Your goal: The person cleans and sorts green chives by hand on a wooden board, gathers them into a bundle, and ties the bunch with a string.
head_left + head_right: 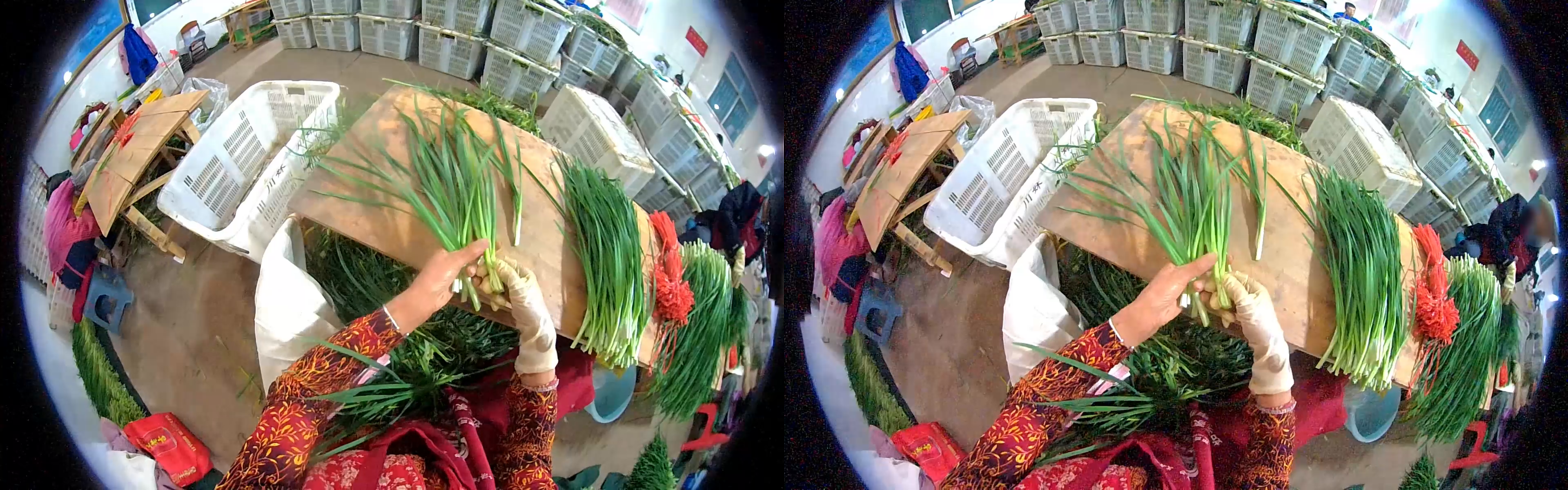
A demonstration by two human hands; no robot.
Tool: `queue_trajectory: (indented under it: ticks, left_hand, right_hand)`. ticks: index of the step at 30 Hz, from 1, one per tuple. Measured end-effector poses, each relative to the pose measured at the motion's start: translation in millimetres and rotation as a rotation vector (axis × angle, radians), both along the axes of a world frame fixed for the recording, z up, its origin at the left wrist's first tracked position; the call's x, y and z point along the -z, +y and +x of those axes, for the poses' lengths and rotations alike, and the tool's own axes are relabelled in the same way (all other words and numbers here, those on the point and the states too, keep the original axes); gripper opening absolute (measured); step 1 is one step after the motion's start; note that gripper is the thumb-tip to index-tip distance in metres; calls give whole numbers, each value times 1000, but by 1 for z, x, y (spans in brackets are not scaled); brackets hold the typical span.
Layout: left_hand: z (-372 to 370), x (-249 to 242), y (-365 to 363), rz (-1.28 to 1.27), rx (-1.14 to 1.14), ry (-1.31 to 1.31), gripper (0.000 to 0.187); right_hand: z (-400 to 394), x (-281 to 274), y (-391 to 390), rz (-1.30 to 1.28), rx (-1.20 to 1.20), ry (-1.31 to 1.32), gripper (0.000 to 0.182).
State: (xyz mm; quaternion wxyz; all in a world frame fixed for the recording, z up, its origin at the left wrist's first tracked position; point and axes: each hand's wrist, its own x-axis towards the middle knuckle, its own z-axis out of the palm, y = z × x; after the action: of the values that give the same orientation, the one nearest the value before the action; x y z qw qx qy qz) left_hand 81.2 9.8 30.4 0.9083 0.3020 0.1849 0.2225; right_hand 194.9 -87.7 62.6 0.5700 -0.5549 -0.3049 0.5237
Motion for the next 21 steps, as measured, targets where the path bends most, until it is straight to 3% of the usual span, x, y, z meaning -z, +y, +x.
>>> queue_trajectory:
  ticks: [5,7,8,10,12,14,15,20,21]
  left_hand:
    - [-6,1,0,19,16,43,30]
    - [-8,6,1,41,7,106,26]
    - [-9,7,2,42,6,107,26]
    - [-11,7,4,71,-27,136,19]
    - [-14,3,3,113,-22,167,18]
    - [-16,2,1,158,-15,201,16]
    - [-17,3,-1,108,-31,191,16]
    - [-25,9,10,-63,-24,28,16]
    - [-27,14,14,-29,-9,-25,21]
  right_hand:
    - [-10,7,-7,25,-1,-132,30]
    - [-14,11,-7,41,74,-445,29]
    - [-12,14,-6,42,73,-444,29]
    - [-12,4,2,28,262,-827,26]
    - [-6,-4,13,-45,340,-741,24]
    - [4,14,31,47,342,-879,24]
    - [2,14,37,29,312,-573,22]
    - [-7,10,29,101,347,-267,17]
    - [-9,8,24,211,372,-163,15]
